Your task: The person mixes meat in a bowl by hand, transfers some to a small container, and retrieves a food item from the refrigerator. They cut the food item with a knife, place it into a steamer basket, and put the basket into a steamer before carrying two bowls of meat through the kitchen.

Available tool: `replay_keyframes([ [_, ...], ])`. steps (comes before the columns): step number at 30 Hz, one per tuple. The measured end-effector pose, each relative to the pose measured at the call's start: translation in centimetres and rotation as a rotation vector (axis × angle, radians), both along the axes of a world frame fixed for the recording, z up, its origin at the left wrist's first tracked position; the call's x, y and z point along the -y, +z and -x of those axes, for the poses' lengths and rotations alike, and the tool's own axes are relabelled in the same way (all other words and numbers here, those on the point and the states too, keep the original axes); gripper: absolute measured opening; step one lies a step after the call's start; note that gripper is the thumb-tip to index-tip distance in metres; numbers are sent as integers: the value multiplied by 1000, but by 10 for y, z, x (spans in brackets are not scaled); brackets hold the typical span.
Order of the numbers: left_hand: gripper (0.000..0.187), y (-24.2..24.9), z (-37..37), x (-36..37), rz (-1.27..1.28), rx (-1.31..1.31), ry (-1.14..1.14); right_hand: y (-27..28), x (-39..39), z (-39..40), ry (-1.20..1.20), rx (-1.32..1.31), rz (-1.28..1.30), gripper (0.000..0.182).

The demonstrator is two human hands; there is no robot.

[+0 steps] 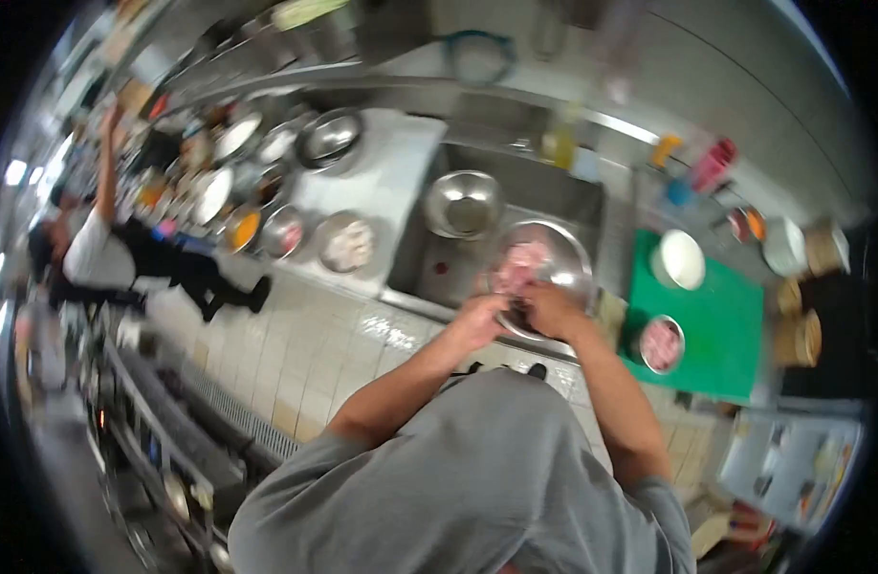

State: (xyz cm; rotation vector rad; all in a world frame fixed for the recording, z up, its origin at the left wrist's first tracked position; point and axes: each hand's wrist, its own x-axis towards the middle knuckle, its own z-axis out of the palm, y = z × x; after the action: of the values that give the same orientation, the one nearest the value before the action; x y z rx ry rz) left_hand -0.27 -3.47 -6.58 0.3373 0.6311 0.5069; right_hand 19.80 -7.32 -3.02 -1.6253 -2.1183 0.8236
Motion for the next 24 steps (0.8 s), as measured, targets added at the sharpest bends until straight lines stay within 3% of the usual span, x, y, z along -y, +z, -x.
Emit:
replay_keyframes([
  [1,40,9,-5,0,-38,20,-6,-11,1,-3,-31,32,-92,21],
  [2,41,27,-6,1,-66,-33,-88,15,2,-8,-117,13,68,19],
  [4,48,23,-16,-6,-8,163,-260,30,15,-30,-251,-146,2,19],
  [7,58,44,-24,1,36,170,-250,75,37,-53,-451,-353,-13,21],
  [9,61,45,-36,3,59,158,-247,103,60,-79,-592,-869,197,19],
  [11,59,41,-45,4,92,153,-268,122,94,-107,-634,-1006,91,16],
  [15,59,41,-57,0,70,130,-268,93,158,-166,-973,-428,-200,25],
  [17,57,36,-55,-4,84,256,-345,63,174,-178,-960,118,-224,30],
  [19,56,36,-51,-2,54,257,-297,22,184,-175,-727,262,-309,31],
  [20,55,36,-47,-4,33,262,-290,27,184,-167,-741,189,-269,31],
  [21,55,38,-39,-8,12,252,-223,50,182,-156,-755,120,-222,32],
  [23,52,38,-27,-9,-16,231,-307,112,178,-129,-779,270,-239,28],
  [24,50,35,-23,-8,-6,191,-286,105,182,-135,-900,251,-248,27],
])
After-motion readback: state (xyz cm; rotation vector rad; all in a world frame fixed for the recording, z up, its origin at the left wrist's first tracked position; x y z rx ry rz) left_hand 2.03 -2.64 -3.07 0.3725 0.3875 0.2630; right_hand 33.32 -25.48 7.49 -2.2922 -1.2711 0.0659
